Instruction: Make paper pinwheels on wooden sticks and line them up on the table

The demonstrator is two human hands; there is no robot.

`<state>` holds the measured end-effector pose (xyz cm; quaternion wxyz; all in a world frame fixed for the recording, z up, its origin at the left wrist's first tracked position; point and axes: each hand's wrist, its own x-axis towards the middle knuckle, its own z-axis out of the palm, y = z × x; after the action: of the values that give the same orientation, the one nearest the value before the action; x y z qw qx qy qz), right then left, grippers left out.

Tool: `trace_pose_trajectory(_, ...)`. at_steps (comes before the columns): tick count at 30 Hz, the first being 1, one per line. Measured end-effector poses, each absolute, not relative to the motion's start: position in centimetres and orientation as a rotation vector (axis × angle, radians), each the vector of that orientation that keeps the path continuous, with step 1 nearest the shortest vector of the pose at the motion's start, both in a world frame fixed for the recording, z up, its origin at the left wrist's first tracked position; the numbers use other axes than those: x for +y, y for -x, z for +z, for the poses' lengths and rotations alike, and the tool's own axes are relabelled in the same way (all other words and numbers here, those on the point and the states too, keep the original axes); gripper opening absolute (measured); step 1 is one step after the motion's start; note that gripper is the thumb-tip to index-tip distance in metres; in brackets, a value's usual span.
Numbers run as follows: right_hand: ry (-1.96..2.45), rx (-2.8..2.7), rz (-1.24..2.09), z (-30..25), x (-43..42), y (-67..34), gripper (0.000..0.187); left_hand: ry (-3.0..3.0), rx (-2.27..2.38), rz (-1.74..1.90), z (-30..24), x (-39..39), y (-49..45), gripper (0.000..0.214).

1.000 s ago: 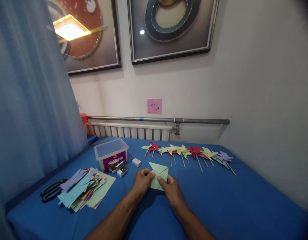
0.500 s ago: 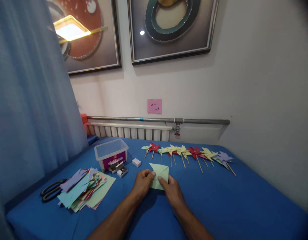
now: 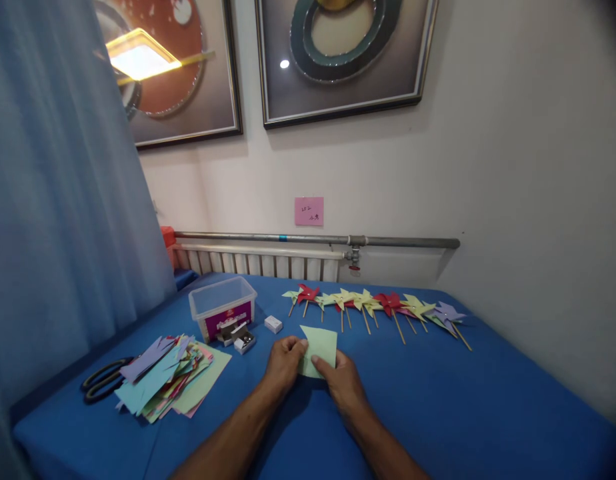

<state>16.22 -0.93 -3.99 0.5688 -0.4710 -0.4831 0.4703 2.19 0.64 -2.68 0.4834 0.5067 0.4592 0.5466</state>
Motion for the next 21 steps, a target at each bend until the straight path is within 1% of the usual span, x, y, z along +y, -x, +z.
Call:
trace_pose_trajectory(5,1.09,-1.113,1.12,-4.2,-0.9,-16.4,0.045,-1.251,1.098,1.309,-3.0,0.7,-2.2,0.051)
trace_pose_trajectory(11,1.005,-1.014,1.206,-4.0,-1.1,-16.5,0.056,-1.436,1.187,1.267,-2.8,0.5,-1.9,0.046)
trace_pose_trajectory(14,1.011,-0.983,1.239,-4.1,-0.9,-16.4,0.055,-1.506,1.226,1.247,-2.6,0.2,-2.0,0.045)
trace_pose_trajectory(21,1.12,-1.029,1.176,-4.8,-0.2,-16.5,0.049,-1.591,1.27,1.206,-1.7,-0.4,-1.6,0.044)
